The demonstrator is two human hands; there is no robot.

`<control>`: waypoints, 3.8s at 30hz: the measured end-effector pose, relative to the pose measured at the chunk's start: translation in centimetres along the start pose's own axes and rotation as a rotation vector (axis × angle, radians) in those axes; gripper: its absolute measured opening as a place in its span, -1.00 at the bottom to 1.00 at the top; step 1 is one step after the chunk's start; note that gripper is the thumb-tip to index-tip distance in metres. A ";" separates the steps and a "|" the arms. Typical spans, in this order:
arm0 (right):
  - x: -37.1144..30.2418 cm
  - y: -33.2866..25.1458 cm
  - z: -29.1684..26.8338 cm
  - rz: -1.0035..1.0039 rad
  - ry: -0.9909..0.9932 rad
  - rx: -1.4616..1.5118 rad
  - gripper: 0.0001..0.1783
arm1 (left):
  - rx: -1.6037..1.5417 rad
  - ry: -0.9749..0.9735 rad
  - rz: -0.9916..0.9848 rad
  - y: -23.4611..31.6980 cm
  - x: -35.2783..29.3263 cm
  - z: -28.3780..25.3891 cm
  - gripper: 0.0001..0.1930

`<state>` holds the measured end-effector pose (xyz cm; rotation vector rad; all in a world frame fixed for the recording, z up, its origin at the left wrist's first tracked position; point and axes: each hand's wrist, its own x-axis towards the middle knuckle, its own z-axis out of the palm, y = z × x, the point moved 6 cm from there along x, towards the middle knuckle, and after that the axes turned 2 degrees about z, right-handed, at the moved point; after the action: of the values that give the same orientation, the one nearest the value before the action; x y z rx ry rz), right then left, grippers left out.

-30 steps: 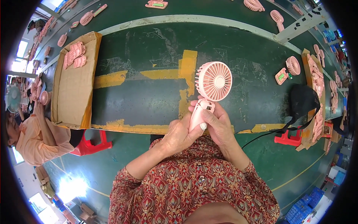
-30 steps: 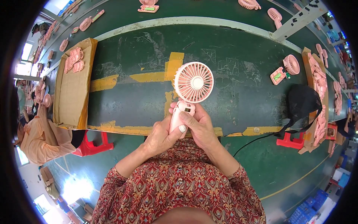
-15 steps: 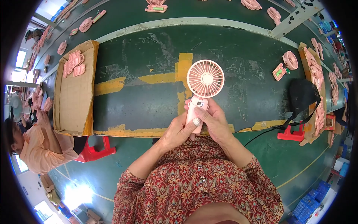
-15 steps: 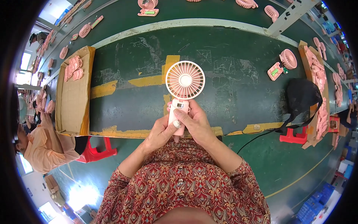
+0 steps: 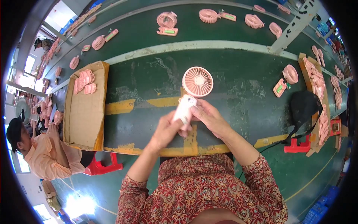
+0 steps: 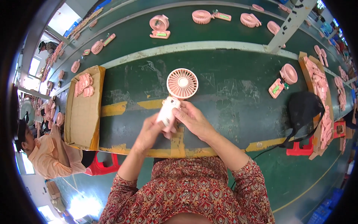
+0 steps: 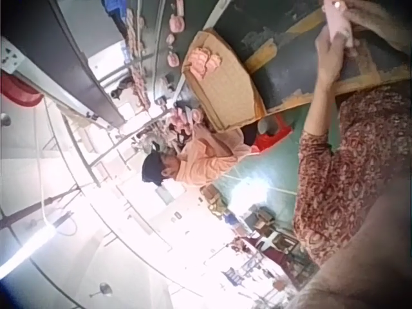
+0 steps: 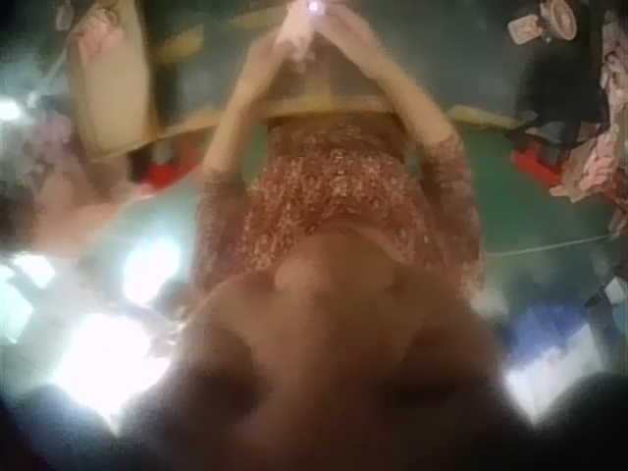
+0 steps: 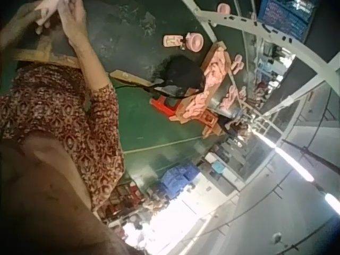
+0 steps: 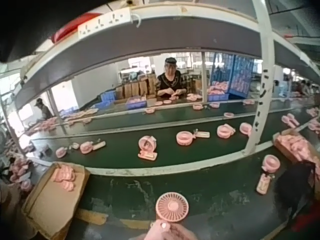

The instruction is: The person assembles a handheld fan by placing a battery and circuit board into the handle, fitting the handle covers together, and testing the power button. After placing the assembled fan on a conveyor belt, the person picks up more fan components from a cardboard box to repeat the process.

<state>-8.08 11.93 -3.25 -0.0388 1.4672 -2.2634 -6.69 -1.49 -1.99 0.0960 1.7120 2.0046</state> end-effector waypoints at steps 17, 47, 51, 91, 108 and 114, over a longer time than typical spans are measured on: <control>4.6 -0.7 -2.5 -0.219 0.229 -0.638 -0.80 | 1.701 0.891 0.304 13.7 24.2 -18.3 -0.53; -0.8 -7.4 -4.6 -0.526 0.481 -0.450 -0.77 | 0.115 -0.017 0.051 4.3 9.9 -2.7 -0.82; -4.0 -6.2 -2.5 -0.384 0.381 -0.814 -0.81 | 0.310 -0.133 0.022 0.3 3.5 -0.6 -0.86; -6.0 3.1 -1.8 0.377 0.079 0.070 -0.44 | -0.205 0.202 0.293 5.4 -1.8 -0.8 -0.42; -6.1 3.9 -1.2 0.246 0.054 -0.259 -0.63 | -0.012 0.122 0.277 5.5 -1.2 4.0 -0.44; -6.9 3.9 0.5 0.310 0.024 -0.093 -0.72 | 0.122 0.291 0.344 4.0 -0.8 2.0 -0.39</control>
<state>-0.39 12.78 -4.97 0.1762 1.4761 -1.9534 -6.54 -0.40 2.43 0.1554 2.1223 2.2452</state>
